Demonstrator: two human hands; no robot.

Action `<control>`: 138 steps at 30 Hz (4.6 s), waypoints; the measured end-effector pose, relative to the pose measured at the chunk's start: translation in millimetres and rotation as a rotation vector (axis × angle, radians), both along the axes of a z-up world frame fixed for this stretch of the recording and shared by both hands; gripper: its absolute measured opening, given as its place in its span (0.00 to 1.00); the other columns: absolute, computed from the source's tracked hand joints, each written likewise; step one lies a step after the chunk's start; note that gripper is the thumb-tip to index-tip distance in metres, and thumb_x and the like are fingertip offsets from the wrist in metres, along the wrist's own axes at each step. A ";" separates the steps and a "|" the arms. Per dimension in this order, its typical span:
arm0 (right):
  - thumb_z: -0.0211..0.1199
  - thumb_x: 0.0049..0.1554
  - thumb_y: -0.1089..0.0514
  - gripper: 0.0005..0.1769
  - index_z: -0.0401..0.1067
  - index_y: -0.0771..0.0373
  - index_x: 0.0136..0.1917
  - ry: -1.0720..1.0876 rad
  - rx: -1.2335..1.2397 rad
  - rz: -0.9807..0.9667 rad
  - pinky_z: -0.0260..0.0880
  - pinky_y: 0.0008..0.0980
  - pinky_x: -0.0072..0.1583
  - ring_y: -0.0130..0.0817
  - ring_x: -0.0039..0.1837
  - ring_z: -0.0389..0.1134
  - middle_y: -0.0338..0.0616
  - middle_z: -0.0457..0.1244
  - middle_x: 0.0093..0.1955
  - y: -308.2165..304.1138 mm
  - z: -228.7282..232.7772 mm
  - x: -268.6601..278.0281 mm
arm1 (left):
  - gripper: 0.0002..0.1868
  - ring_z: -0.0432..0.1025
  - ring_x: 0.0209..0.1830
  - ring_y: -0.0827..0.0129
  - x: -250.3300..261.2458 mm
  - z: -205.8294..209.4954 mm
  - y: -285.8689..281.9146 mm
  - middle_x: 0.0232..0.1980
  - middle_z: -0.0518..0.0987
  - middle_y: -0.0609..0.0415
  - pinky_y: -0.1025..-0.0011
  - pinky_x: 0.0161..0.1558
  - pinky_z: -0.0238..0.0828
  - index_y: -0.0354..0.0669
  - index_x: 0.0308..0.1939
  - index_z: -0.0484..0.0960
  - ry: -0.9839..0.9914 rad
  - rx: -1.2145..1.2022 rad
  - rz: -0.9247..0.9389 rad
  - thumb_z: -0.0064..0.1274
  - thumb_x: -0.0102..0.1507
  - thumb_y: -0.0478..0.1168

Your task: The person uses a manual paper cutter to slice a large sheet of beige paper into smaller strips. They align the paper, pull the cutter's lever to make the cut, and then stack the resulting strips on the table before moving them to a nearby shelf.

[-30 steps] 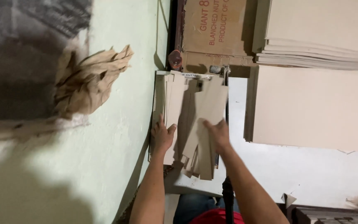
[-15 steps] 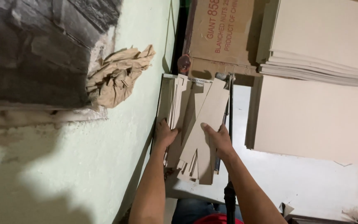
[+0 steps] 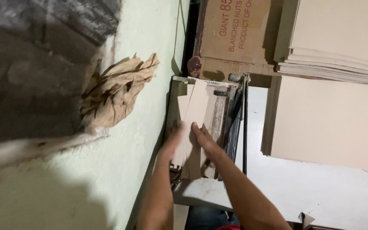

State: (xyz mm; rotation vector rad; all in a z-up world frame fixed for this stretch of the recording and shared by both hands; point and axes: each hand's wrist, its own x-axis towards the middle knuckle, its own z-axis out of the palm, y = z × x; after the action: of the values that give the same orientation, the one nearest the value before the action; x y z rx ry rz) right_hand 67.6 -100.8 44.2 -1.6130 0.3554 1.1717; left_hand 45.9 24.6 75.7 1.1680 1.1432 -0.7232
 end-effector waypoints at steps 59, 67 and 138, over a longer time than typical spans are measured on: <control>0.73 0.54 0.39 0.53 0.44 0.62 0.76 -0.332 -1.005 0.108 0.68 0.51 0.56 0.47 0.65 0.65 0.45 0.63 0.60 10.1 -195.7 -40.6 | 0.72 0.41 0.84 0.53 21.0 -10.3 4.3 0.83 0.44 0.35 0.57 0.79 0.44 0.29 0.80 0.44 -0.149 0.174 -0.374 0.54 0.54 0.81; 0.59 0.62 0.55 0.39 0.48 0.66 0.80 -0.452 -0.562 -0.077 0.64 0.63 0.69 0.63 0.70 0.64 0.63 0.62 0.69 -13.7 -91.9 -11.9 | 0.68 0.39 0.85 0.52 16.4 -1.4 8.4 0.84 0.41 0.33 0.56 0.81 0.42 0.27 0.80 0.39 -0.161 0.188 -0.389 0.54 0.57 0.75; 0.65 0.49 0.13 0.73 0.37 0.55 0.87 0.433 0.005 -0.307 0.22 0.67 0.79 0.61 0.86 0.23 0.56 0.30 0.88 -47.7 -5.6 -70.4 | 0.69 0.30 0.84 0.40 -94.9 -7.5 -34.0 0.85 0.34 0.39 0.34 0.76 0.24 0.48 0.84 0.33 -0.002 0.017 -0.097 0.53 0.58 0.81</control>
State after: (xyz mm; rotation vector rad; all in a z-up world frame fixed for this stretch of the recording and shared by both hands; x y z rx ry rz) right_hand -2.8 -148.5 38.6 -1.2352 0.8461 1.2710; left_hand -49.0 -9.5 68.2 1.2447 1.0982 -0.7875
